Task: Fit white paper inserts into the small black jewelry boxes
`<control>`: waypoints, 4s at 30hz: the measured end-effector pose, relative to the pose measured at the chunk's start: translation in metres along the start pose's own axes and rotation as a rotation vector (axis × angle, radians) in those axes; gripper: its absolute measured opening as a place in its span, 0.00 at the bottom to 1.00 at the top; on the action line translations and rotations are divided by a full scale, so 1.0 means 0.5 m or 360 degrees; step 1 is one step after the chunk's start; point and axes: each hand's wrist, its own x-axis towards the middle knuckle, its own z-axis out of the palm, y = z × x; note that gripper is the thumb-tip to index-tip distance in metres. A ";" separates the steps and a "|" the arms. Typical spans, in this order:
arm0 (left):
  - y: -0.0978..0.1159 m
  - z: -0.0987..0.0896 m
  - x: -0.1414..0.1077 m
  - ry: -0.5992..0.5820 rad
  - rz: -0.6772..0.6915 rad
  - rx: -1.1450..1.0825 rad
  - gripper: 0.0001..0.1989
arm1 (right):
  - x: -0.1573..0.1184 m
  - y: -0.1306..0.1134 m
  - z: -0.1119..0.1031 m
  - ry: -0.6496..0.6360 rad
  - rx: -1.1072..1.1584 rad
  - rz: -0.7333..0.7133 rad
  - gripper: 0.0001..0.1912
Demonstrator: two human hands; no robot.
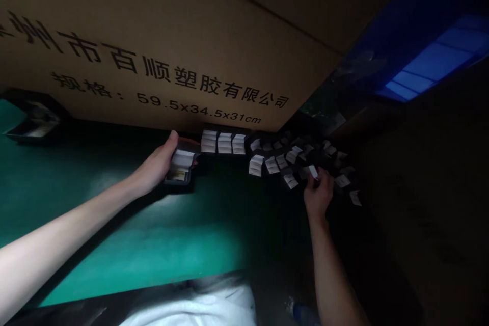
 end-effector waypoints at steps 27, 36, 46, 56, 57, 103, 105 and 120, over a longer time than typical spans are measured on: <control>-0.003 -0.038 0.019 0.0332 0.0229 0.0022 0.43 | -0.067 -0.473 0.097 -0.1417 0.1394 -0.0394 0.13; -0.001 -0.032 0.018 0.0330 0.0184 0.0124 0.43 | -0.086 -0.462 0.092 -0.1278 0.1268 -0.0734 0.17; 0.010 -0.022 0.009 0.0277 0.0220 0.0227 0.45 | -0.088 -0.459 0.100 -0.1200 0.1301 -0.0823 0.14; -0.002 -0.032 0.011 0.0158 0.0275 0.0216 0.44 | -0.081 -0.466 0.086 -0.0919 0.1323 -0.0761 0.11; -0.003 -0.030 0.009 0.0137 0.0278 0.0223 0.44 | -0.080 -0.469 0.084 -0.0834 0.1338 -0.0747 0.11; -0.005 -0.003 -0.008 -0.0049 0.0578 0.0738 0.49 | -0.093 -0.480 0.072 -0.0997 0.1364 -0.0573 0.19; -0.008 -0.006 -0.005 -0.0090 0.0630 0.0746 0.47 | -0.091 -0.481 0.073 -0.1001 0.1360 -0.0540 0.17; -0.015 -0.007 -0.007 -0.0322 0.0684 0.0671 0.42 | -0.089 -0.484 0.085 -0.1148 0.1538 -0.0168 0.18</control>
